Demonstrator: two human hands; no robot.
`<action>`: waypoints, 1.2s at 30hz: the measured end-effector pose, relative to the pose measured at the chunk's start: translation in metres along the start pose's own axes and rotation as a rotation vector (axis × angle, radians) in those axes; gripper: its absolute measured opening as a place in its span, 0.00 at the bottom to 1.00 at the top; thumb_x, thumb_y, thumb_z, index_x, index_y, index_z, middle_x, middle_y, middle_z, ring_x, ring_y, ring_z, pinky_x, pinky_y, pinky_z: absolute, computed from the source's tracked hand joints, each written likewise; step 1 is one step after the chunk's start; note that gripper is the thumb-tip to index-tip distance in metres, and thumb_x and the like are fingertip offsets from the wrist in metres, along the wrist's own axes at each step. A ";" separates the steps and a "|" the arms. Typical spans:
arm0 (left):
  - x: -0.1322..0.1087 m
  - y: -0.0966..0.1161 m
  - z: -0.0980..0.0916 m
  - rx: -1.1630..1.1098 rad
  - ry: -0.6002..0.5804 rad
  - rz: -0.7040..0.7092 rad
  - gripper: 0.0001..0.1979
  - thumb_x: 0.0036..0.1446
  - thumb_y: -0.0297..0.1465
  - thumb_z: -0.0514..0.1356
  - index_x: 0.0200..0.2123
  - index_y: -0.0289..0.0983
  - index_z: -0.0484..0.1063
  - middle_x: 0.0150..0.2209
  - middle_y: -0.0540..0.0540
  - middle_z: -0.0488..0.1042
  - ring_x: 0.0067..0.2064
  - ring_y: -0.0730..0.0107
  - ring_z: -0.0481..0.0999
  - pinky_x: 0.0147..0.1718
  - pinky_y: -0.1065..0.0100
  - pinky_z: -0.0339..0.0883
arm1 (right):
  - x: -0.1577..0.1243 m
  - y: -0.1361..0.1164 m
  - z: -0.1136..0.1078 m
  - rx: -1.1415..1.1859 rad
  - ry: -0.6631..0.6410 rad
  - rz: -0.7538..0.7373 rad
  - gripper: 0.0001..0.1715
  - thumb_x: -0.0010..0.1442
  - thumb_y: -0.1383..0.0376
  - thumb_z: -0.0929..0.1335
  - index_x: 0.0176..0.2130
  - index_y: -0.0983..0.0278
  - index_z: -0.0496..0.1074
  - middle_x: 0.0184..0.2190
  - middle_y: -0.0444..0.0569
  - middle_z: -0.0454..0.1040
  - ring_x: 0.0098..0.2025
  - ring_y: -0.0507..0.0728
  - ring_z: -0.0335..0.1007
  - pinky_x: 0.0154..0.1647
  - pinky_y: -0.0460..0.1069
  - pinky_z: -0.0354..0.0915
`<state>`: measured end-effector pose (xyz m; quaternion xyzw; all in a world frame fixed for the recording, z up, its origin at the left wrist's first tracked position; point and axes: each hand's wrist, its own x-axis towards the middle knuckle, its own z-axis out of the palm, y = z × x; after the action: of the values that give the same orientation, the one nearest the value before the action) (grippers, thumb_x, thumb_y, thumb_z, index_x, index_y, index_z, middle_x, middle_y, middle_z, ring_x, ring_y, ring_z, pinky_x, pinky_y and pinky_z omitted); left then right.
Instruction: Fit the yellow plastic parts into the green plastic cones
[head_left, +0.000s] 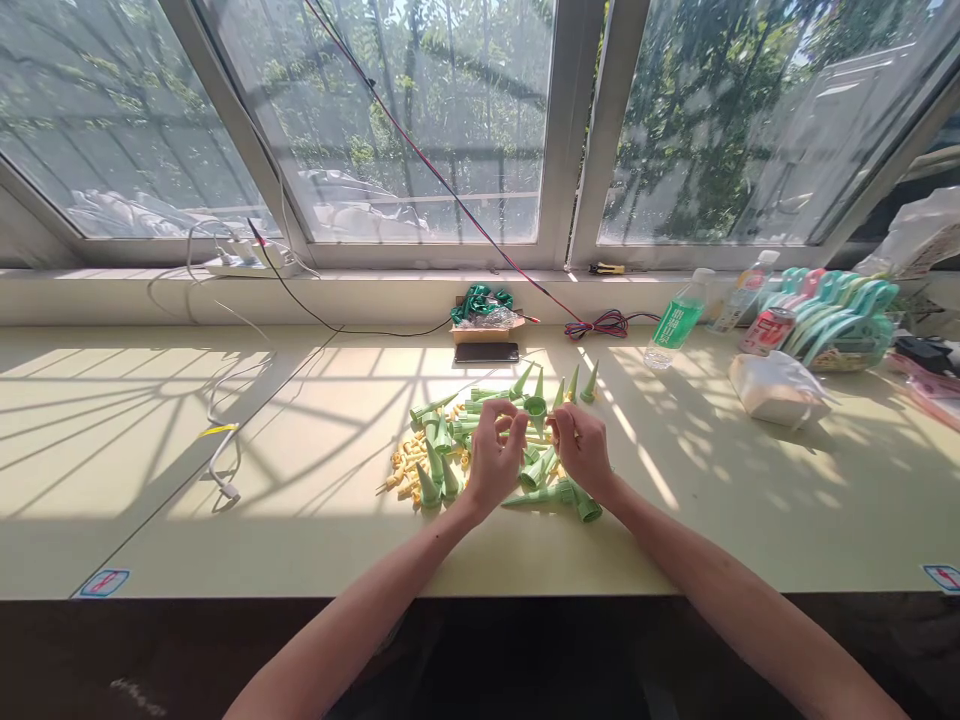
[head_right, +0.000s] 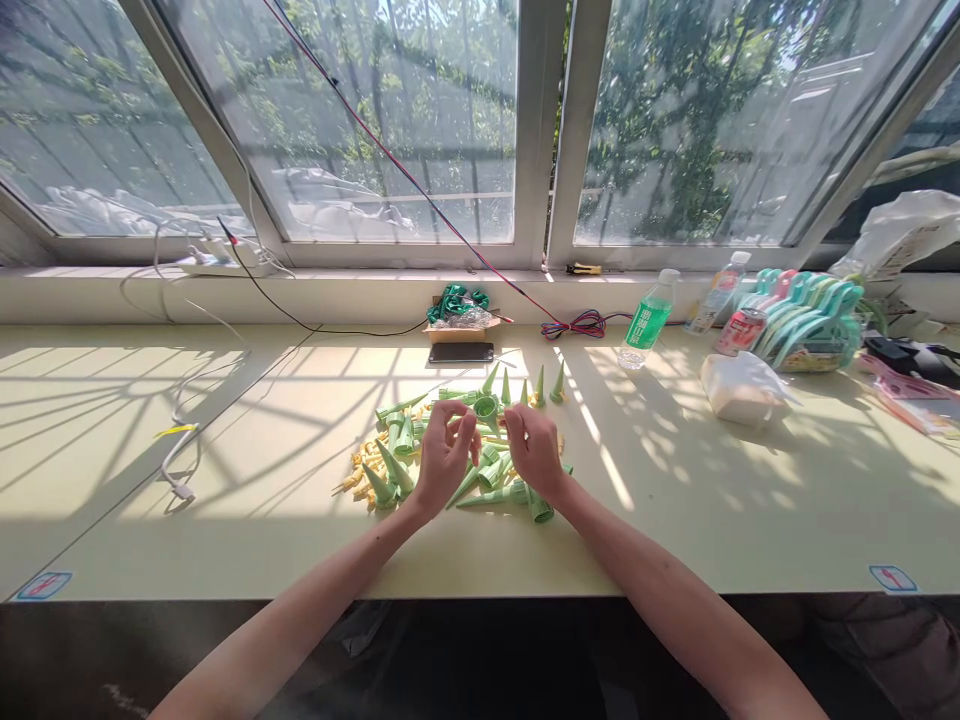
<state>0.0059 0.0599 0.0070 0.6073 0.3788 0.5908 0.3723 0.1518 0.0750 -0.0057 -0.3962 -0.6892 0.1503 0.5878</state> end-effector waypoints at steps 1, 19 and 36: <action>0.000 0.000 0.000 -0.028 0.002 -0.027 0.16 0.65 0.46 0.56 0.35 0.38 0.63 0.22 0.55 0.64 0.21 0.78 0.67 0.16 0.77 0.61 | 0.000 0.000 0.000 0.009 0.000 0.012 0.23 0.71 0.60 0.58 0.25 0.61 0.63 0.17 0.41 0.62 0.20 0.51 0.60 0.23 0.46 0.57; 0.003 0.005 -0.001 -0.212 -0.113 -0.254 0.32 0.62 0.56 0.51 0.25 0.33 0.74 0.24 0.44 0.71 0.23 0.74 0.68 0.13 0.75 0.61 | -0.002 0.002 -0.002 0.091 -0.161 -0.025 0.21 0.71 0.57 0.58 0.28 0.62 0.66 0.19 0.42 0.64 0.21 0.51 0.61 0.23 0.47 0.58; 0.000 -0.003 -0.002 -0.062 -0.234 -0.084 0.23 0.64 0.49 0.54 0.29 0.34 0.70 0.34 0.45 0.67 0.26 0.75 0.71 0.15 0.76 0.64 | 0.000 0.008 -0.003 0.130 -0.104 0.065 0.22 0.71 0.51 0.58 0.31 0.61 0.65 0.17 0.40 0.63 0.19 0.51 0.61 0.19 0.46 0.57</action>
<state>0.0037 0.0612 0.0040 0.6439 0.3395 0.5111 0.4571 0.1573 0.0795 -0.0104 -0.3712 -0.6942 0.2340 0.5706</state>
